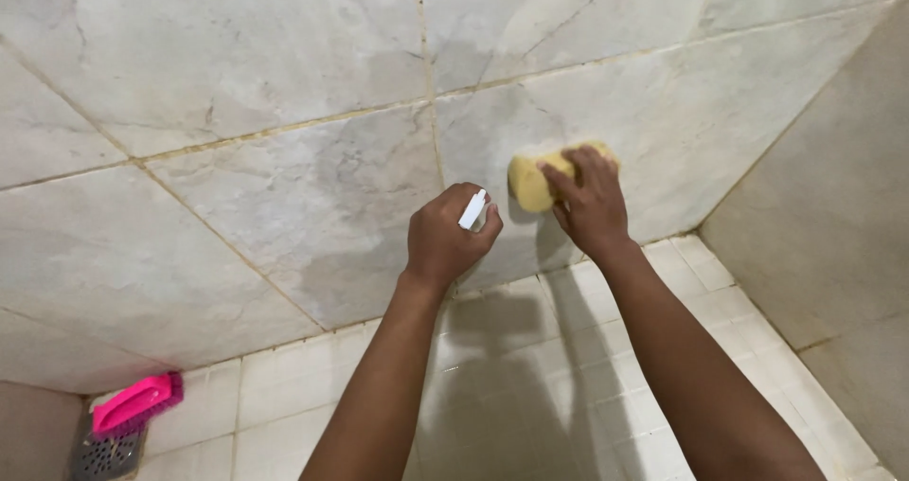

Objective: The person scrubs the tiled walls of a shower with a yellow sponge while holding a white spray bottle. They move along the wall, scrubbing the grout lines and tile surfaces, and eventually clean the tiled ledge near the toilet.

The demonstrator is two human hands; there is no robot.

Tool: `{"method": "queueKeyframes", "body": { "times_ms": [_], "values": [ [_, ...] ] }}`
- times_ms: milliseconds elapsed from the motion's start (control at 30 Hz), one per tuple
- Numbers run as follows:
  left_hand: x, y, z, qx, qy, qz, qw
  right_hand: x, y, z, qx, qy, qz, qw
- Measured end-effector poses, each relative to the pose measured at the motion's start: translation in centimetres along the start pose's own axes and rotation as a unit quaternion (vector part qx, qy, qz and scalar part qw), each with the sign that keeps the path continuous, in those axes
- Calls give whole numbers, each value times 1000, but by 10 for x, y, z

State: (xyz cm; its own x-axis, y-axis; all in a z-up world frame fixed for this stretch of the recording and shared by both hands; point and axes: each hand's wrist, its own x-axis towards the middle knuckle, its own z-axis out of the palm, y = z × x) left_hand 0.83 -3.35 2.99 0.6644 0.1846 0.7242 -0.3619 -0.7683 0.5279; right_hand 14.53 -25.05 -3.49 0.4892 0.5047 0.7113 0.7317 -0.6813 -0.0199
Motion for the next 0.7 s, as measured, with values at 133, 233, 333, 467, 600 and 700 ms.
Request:
{"method": "queueKeyframes", "body": {
  "times_ms": [133, 233, 333, 467, 600, 700],
  "values": [
    [-1, 9, -1, -22, 3, 8, 1000, -8, 12, -2, -14, -49, -20, 998],
    [2, 10, -3, -25, -9, 1, 1000, 15, 12, -18, -20, -23, -24, 999],
    [1, 6, -4, -28, -11, -5, 1000, 58, -12, -61, 6, 76, 31, 997],
    [-2, 0, -5, -22, -21, -6, 1000, 65, -26, -47, 20, 73, 30, 997],
    [-2, -3, -9, -9, -25, -9, 1000, 22, -26, 4, -24, 54, -2, 998],
    [-1, -3, -16, -2, -19, -5, 1000, 3, -24, 11, -32, 16, -22, 999]
  ]
}}
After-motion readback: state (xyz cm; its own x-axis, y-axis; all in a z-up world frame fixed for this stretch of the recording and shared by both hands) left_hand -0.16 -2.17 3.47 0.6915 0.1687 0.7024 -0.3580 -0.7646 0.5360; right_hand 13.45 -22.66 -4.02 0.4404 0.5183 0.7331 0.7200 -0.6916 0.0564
